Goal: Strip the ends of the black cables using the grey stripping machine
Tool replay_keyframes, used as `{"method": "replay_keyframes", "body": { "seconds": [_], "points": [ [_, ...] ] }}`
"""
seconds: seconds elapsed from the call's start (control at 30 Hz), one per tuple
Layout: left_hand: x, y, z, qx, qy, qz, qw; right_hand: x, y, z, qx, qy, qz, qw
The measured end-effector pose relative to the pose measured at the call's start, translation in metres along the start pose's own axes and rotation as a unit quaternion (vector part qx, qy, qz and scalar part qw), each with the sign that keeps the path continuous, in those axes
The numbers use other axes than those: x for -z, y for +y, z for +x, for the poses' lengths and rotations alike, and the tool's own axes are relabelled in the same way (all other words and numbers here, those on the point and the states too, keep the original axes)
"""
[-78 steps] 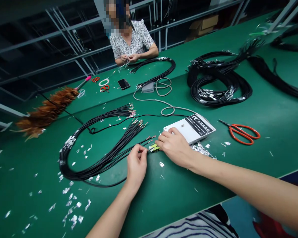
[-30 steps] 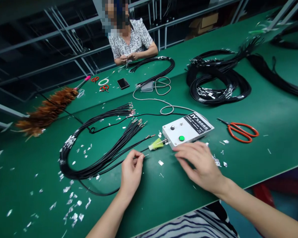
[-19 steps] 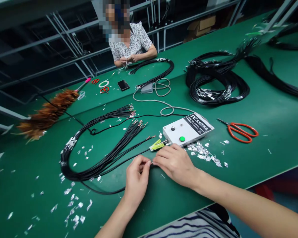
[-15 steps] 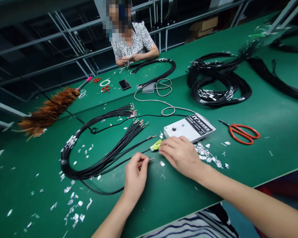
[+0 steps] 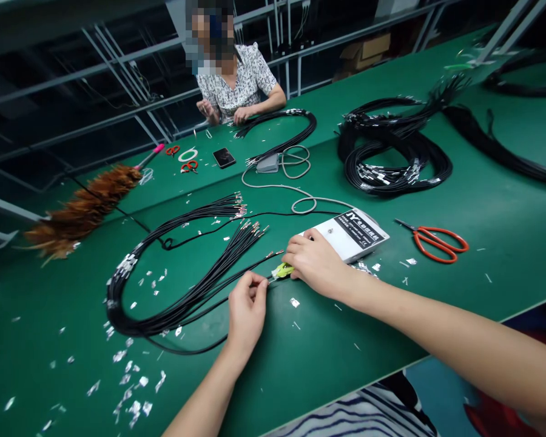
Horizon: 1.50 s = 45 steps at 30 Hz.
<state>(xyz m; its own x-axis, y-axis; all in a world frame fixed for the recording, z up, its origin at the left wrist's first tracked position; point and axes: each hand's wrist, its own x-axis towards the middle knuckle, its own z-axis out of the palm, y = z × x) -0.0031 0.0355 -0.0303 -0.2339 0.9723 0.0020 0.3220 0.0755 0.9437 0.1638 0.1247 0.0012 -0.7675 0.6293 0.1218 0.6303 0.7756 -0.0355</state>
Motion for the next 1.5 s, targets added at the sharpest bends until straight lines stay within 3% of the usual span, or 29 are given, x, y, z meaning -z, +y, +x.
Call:
{"method": "replay_keyframes", "body": {
  "seconds": [0.53, 0.87, 1.5],
  "points": [
    [-0.009, -0.003, 0.013, -0.023, 0.023, 0.054, 0.998, -0.001, -0.003, 0.001, 0.007, 0.023, -0.043, 0.999],
    [-0.006, 0.003, 0.005, -0.027, 0.024, 0.052, 0.998, -0.002, -0.004, -0.001, 0.008, 0.031, -0.040, 0.999],
    [-0.010, -0.005, 0.013, -0.045, 0.028, 0.087, 0.995, -0.001, -0.006, -0.001, 0.002, 0.038, -0.043, 0.998]
  ]
}}
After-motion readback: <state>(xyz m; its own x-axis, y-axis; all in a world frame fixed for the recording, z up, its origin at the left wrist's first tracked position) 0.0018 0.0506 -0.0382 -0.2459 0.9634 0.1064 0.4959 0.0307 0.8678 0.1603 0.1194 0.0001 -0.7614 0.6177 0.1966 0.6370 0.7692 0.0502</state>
